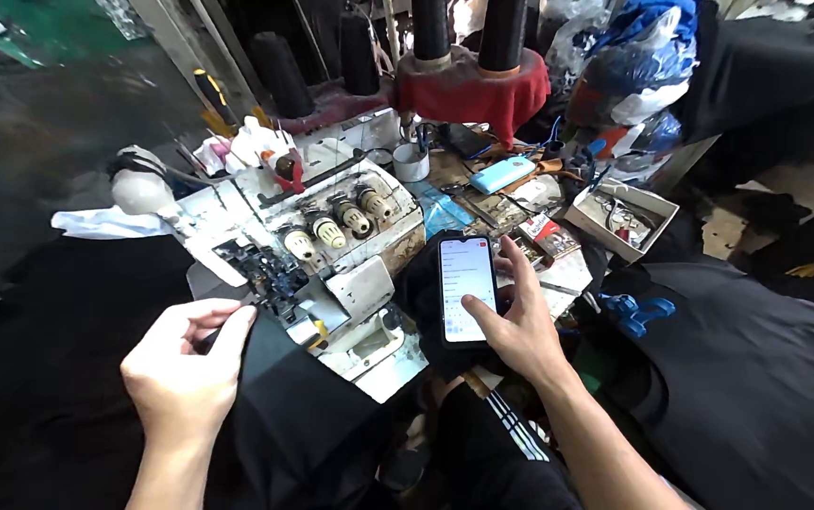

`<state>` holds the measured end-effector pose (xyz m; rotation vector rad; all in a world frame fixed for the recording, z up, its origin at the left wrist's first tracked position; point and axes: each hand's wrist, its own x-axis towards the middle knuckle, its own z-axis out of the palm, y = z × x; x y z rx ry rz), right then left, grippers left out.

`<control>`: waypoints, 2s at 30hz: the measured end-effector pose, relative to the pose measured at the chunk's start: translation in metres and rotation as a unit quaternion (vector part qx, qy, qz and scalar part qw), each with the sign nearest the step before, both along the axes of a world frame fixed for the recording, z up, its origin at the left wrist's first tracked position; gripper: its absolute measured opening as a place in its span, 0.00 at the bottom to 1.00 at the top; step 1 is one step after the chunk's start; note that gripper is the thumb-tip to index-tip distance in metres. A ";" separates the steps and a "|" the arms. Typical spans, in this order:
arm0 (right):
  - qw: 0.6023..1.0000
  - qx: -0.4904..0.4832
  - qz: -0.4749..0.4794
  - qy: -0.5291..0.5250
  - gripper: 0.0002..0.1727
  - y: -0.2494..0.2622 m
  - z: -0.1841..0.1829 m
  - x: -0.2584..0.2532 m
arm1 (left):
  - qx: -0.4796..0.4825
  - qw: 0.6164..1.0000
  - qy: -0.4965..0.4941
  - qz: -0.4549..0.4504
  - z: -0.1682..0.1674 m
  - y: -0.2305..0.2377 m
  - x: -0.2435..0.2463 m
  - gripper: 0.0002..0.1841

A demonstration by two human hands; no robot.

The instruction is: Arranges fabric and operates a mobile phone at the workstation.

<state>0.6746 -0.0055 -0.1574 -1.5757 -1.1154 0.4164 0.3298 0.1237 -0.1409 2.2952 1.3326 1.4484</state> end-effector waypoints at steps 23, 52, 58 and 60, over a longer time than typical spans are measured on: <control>0.997 0.039 0.013 0.061 0.44 0.050 0.014 0.027 | -0.003 1.000 -0.014 -0.003 -0.006 0.008 -0.004 0.13; 0.996 0.022 0.049 0.068 0.46 0.045 0.018 0.026 | 0.009 1.000 0.004 0.011 -0.001 0.001 0.001 0.14; 0.998 0.010 0.039 0.045 0.49 0.046 0.019 0.025 | 0.003 1.000 -0.005 0.008 -0.001 0.000 0.002 0.13; 0.999 0.010 0.037 0.036 0.49 0.047 0.018 0.024 | 0.001 1.000 -0.006 0.008 0.000 0.000 0.002 0.13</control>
